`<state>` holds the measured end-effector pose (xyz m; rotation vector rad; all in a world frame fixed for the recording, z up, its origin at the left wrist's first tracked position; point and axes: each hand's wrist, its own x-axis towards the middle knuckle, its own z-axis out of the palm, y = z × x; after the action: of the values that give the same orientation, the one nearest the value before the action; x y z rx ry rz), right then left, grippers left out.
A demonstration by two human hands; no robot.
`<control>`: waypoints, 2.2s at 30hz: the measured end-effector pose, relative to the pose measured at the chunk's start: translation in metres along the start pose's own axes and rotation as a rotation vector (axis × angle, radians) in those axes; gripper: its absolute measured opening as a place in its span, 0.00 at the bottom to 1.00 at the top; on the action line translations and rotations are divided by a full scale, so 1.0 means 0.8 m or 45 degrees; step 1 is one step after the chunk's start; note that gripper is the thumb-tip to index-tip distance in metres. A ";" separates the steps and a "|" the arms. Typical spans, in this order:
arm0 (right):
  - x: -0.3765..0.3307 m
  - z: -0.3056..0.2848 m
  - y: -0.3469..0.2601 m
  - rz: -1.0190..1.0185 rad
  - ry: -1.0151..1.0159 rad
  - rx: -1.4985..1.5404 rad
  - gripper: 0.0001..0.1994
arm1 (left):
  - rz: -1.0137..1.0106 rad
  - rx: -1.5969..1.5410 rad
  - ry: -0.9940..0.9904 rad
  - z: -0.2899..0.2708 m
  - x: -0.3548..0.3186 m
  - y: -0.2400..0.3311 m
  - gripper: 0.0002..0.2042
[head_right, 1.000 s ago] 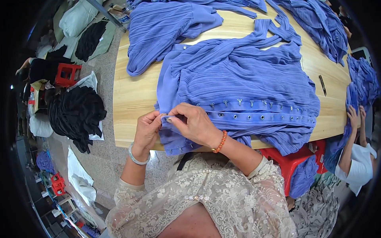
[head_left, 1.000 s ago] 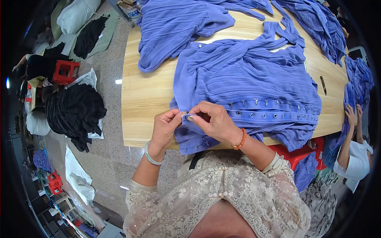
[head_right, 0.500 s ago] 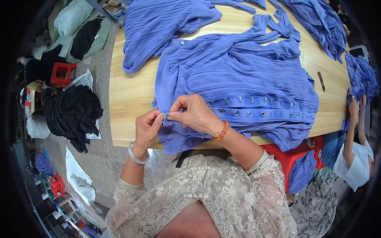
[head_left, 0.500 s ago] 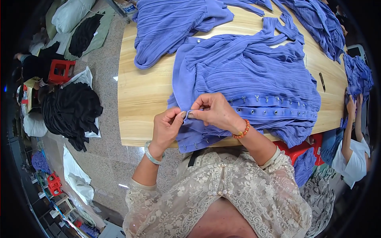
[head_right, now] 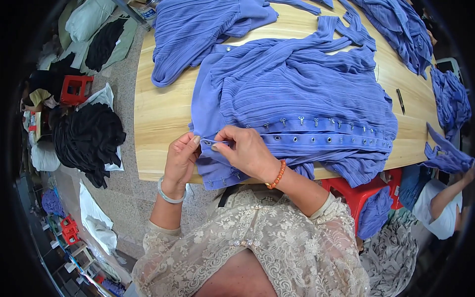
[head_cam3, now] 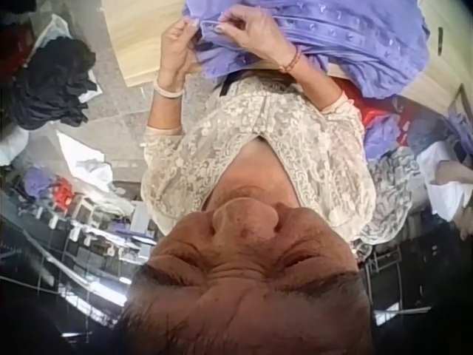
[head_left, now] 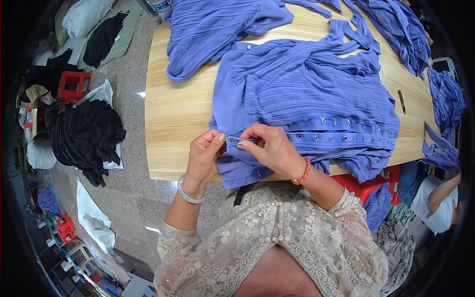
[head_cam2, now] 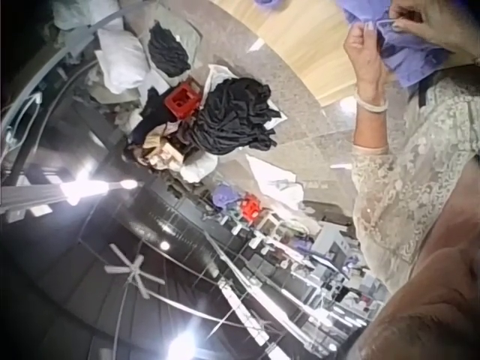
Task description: Trimming excess fabric from blue garments with scissors and then fastening metal hooks.
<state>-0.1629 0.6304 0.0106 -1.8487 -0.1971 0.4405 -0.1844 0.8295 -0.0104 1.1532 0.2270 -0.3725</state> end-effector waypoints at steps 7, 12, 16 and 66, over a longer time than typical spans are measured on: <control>-0.023 -0.012 0.000 -0.364 0.133 -0.463 0.05 | -0.099 -0.223 0.045 0.026 0.003 0.008 0.07; -0.021 -0.010 0.002 -0.469 0.096 -0.456 0.06 | -0.097 -0.025 -0.042 0.037 0.016 0.020 0.10; -0.023 -0.015 0.001 -0.506 0.074 -0.464 0.06 | -0.091 0.114 0.014 0.030 0.022 0.009 0.08; 0.002 -0.029 0.001 -0.399 0.165 -0.716 0.03 | 0.194 0.670 0.124 0.006 0.005 -0.011 0.09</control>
<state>-0.1526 0.6103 0.0160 -2.3338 -0.5571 0.0406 -0.1845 0.8212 -0.0172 1.6983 0.1256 -0.2456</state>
